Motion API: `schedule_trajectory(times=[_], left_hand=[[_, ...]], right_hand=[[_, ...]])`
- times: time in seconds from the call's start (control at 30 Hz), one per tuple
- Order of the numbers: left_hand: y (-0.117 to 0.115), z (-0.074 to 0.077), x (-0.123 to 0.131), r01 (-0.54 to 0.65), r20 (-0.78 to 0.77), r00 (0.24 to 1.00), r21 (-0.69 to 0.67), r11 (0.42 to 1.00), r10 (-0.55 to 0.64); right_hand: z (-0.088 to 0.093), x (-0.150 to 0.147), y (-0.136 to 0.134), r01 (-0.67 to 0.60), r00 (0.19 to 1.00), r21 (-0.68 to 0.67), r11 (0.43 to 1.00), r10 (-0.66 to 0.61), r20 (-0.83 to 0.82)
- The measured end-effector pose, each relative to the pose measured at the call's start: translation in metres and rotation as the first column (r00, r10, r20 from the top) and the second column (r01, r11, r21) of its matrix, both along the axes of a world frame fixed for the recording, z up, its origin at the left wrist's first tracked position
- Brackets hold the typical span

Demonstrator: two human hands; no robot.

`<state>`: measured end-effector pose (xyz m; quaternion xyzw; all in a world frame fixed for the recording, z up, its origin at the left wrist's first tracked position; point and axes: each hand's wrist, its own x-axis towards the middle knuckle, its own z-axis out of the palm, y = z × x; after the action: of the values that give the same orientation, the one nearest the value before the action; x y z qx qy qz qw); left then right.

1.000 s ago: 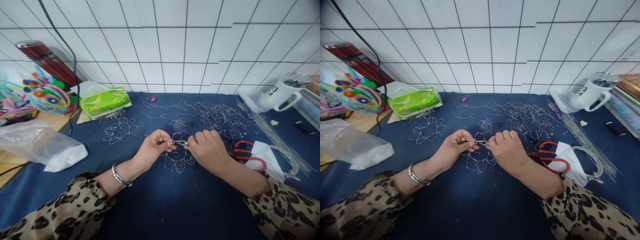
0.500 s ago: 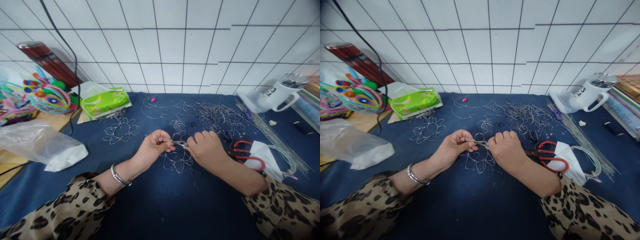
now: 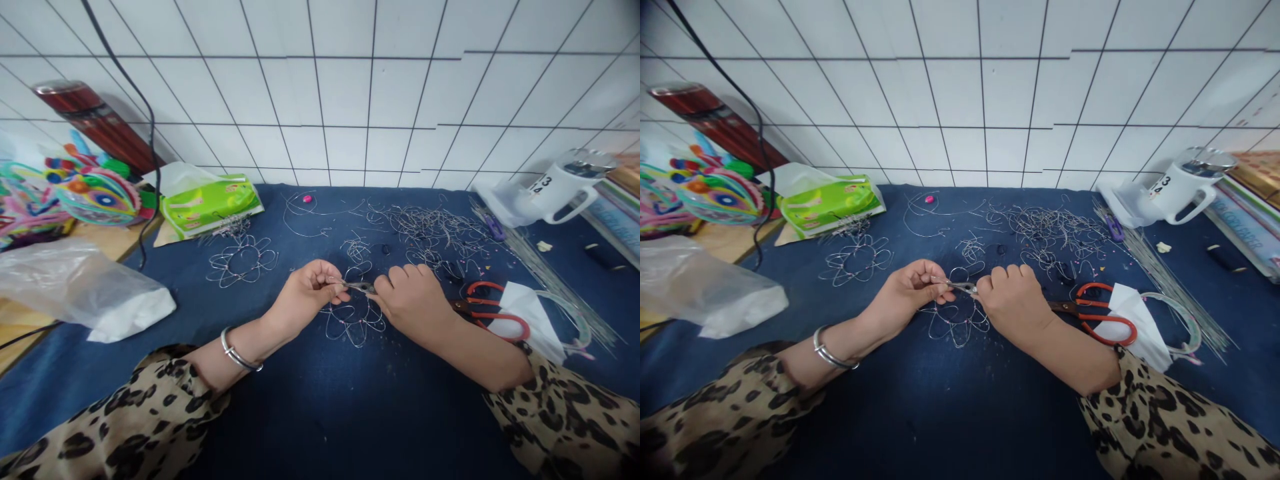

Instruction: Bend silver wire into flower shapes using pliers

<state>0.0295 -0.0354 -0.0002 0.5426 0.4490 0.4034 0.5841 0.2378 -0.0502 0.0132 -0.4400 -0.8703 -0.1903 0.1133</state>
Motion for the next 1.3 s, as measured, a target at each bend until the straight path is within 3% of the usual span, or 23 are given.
schedule_trajectory(times=[0.4, 0.77, 0.9, 1.3], left_hand=[[0.003, 0.005, -0.001, 0.092, 0.114, 0.989, -0.007, 0.996, -0.09], [0.006, 0.004, -0.005, 0.159, 0.076, 0.986, -0.105, 0.982, -0.151], [0.007, 0.005, -0.005, 0.139, 0.002, 0.99, -0.125, 0.982, -0.14], [0.007, 0.003, -0.005, 0.078, -0.023, 0.996, -0.112, 0.991, -0.081]], right_hand=[[-0.011, 0.005, 0.008, 0.047, 0.996, -0.097, 0.994, -0.054, -0.068], [-0.01, 0.006, 0.01, 0.042, 0.996, -0.035, 0.999, -0.044, -0.083], [-0.01, 0.007, 0.011, 0.059, 0.995, -0.035, 0.998, -0.061, -0.08], [-0.008, 0.007, 0.011, 0.065, 0.986, -0.163, 0.985, -0.089, -0.143]])
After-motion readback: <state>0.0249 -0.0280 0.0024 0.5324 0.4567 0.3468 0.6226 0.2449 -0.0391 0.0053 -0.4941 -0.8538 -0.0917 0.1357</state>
